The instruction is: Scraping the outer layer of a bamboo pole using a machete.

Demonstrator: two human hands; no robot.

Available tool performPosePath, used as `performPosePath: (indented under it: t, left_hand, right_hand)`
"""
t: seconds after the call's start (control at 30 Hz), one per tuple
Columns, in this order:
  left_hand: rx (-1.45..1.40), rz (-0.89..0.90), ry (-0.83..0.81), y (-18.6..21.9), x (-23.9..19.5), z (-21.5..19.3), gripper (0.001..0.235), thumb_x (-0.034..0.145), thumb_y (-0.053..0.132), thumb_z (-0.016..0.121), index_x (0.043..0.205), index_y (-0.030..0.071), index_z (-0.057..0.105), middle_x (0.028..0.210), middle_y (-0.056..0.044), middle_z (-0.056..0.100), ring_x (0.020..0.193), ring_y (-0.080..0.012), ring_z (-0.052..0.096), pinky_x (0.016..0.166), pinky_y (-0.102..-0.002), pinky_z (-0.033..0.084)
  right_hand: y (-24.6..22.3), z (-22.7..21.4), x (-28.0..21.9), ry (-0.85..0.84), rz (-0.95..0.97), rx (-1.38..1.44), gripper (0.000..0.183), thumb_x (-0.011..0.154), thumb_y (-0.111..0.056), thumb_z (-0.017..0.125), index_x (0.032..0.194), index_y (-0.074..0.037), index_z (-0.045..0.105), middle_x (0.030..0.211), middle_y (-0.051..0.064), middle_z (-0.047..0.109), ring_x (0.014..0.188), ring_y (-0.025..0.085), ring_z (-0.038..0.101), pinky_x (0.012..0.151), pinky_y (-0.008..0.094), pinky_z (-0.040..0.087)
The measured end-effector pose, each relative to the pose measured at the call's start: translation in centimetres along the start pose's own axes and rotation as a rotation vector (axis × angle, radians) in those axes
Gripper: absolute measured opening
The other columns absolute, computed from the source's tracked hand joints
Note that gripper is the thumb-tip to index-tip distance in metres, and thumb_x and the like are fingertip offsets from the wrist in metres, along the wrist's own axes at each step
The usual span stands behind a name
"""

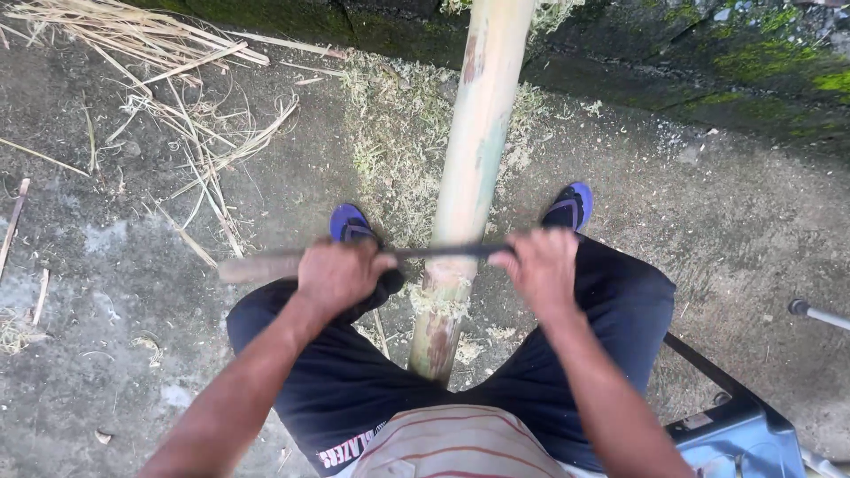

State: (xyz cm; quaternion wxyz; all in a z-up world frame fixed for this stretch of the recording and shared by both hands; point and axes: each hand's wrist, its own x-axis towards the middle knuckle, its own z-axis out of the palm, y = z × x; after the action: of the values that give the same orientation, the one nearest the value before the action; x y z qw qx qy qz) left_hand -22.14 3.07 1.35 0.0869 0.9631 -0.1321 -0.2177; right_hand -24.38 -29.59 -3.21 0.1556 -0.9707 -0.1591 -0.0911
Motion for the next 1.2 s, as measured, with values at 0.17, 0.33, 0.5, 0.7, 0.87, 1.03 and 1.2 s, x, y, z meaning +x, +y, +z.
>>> performPosePath:
  t: [0.17,0.33,0.5,0.7,0.87,1.03,1.2]
  left_hand:
    - [-0.051,-0.009,-0.049,-1.2,1.1,1.4,0.053,0.091,0.066,0.053,0.083,0.017,0.072,0.073,-0.012,0.074,0.074,-0.0356,0.072,0.075,-0.049,0.058]
    - [0.106,-0.062,-0.072,-2.1,12.4,-2.9,0.081,0.102,0.077,0.015,0.093,0.016,0.069,0.066,0.000,0.058,0.056,-0.0151,0.059,0.054,-0.036,0.052]
    - [0.001,-0.053,0.181,-4.6,19.2,-0.8,0.076,0.096,0.077,0.020,0.101,0.019,0.069,0.063,-0.001,0.055,0.054,-0.0172,0.055,0.047,-0.041,0.048]
    - [-0.049,-0.116,-0.070,-3.3,9.7,0.1,0.081,0.092,0.079,0.017,0.097,0.015,0.067,0.064,-0.004,0.057,0.058,-0.0209,0.063,0.052,-0.041,0.055]
    - [-0.141,0.003,0.027,-4.1,0.9,4.6,0.064,0.090,0.073,0.039,0.090,0.018,0.072,0.069,-0.011,0.070,0.067,-0.0339,0.070,0.063,-0.050,0.057]
    - [-0.126,0.081,0.129,-5.0,1.7,5.8,0.057,0.085,0.069,0.053,0.080,0.016,0.073,0.068,-0.011,0.072,0.072,-0.0366,0.070,0.070,-0.050,0.057]
    - [-0.082,0.010,0.001,-4.4,12.2,1.3,0.069,0.092,0.075,0.028,0.090,0.019,0.068,0.058,-0.002,0.058,0.052,-0.0204,0.061,0.055,-0.041,0.054]
  right_hand:
    - [-0.1,-0.3,0.1,0.018,-0.005,0.028,0.052,0.091,-0.058,0.061,0.107,-0.010,0.072,0.096,0.006,0.062,0.096,0.029,0.055,0.098,0.048,0.039]
    - [6.0,-0.3,12.1,0.071,-0.119,-0.075,0.056,0.099,-0.062,0.058,0.107,-0.009,0.077,0.093,0.008,0.058,0.097,0.029,0.049,0.099,0.046,0.035]
    - [6.9,-1.5,19.4,0.091,-0.141,-0.151,0.050,0.093,-0.058,0.066,0.101,-0.010,0.077,0.091,0.005,0.059,0.096,0.027,0.051,0.099,0.045,0.036]
    - [2.1,-1.4,11.7,0.035,-0.114,-0.142,0.059,0.091,-0.063,0.054,0.101,-0.010,0.077,0.085,0.007,0.057,0.089,0.027,0.051,0.097,0.045,0.038]
    - [-3.1,-1.1,1.2,-0.077,-0.031,-0.088,0.054,0.089,-0.057,0.058,0.109,-0.010,0.075,0.084,0.007,0.058,0.085,0.028,0.053,0.090,0.046,0.038]
    - [-3.4,-1.3,0.8,-0.037,-0.017,-0.057,0.049,0.087,-0.054,0.063,0.108,-0.011,0.073,0.092,0.005,0.063,0.094,0.027,0.057,0.095,0.045,0.040]
    - [3.5,-1.2,12.0,-0.042,-0.040,-0.109,0.058,0.090,-0.062,0.054,0.110,-0.013,0.076,0.087,0.006,0.061,0.091,0.027,0.054,0.093,0.045,0.037]
